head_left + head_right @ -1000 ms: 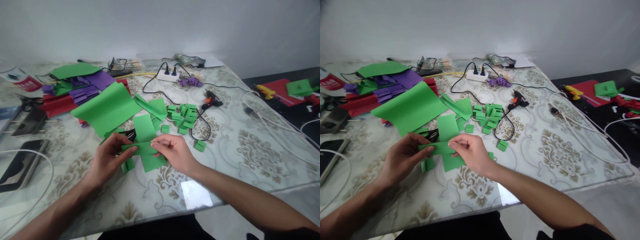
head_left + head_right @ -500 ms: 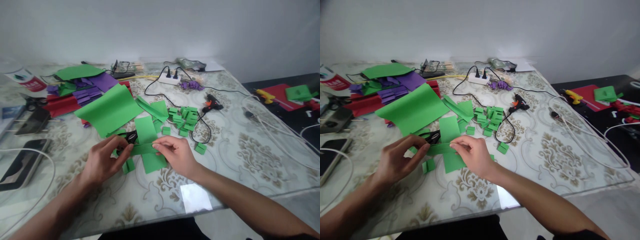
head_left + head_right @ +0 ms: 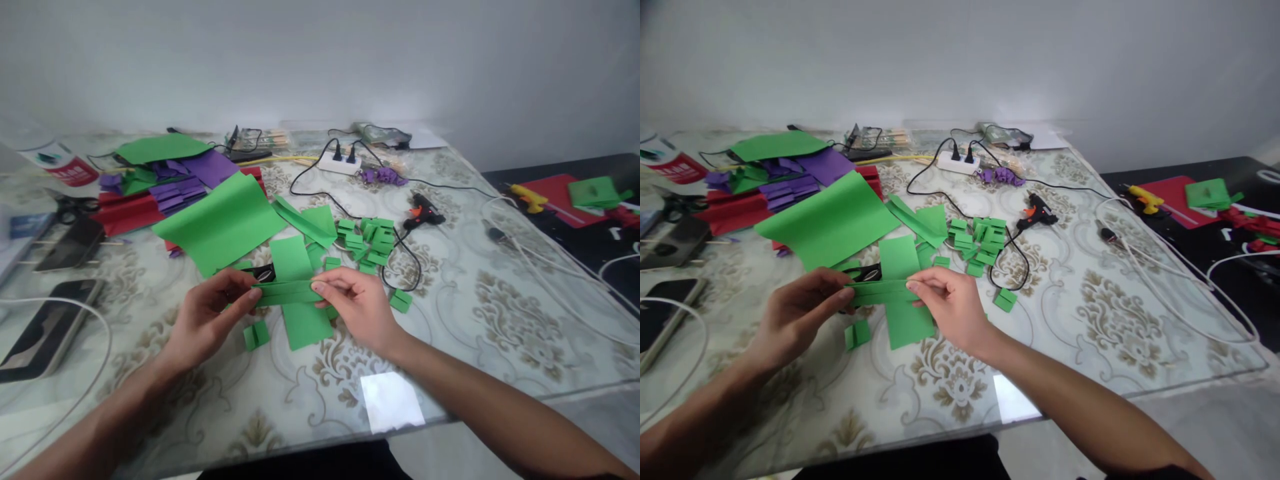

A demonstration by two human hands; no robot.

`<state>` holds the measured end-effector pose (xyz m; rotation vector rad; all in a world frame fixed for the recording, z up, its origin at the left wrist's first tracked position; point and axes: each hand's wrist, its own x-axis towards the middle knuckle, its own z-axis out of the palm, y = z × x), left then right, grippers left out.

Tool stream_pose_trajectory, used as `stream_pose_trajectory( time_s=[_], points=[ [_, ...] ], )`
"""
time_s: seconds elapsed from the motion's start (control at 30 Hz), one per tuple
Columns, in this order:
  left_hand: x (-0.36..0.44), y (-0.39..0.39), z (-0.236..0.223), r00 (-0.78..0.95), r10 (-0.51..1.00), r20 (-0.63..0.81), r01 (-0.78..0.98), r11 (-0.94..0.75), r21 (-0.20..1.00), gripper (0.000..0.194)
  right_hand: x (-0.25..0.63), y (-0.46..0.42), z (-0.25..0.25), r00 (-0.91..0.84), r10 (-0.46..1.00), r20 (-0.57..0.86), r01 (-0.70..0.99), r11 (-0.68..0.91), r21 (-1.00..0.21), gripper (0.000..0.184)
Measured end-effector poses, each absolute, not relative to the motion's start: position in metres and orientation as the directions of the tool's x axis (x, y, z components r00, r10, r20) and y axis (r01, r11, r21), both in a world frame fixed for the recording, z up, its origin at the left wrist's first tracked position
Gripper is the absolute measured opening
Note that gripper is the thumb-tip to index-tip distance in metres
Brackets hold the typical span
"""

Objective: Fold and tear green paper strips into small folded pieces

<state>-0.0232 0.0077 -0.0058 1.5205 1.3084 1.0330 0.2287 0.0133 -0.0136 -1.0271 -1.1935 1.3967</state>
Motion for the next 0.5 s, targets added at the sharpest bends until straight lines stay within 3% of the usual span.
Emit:
stream_pose_trajectory(
  time_s=[0.5],
  points=[
    [-0.0255,0.0092,-0.0032,0.03,0.998,0.053,0.192,-0.057,0.98,0.014,0.2283,0.0132,-0.0072,-0.161,0.986,-0.046,-0.168,-0.073,-0.983,0.027]
  ],
)
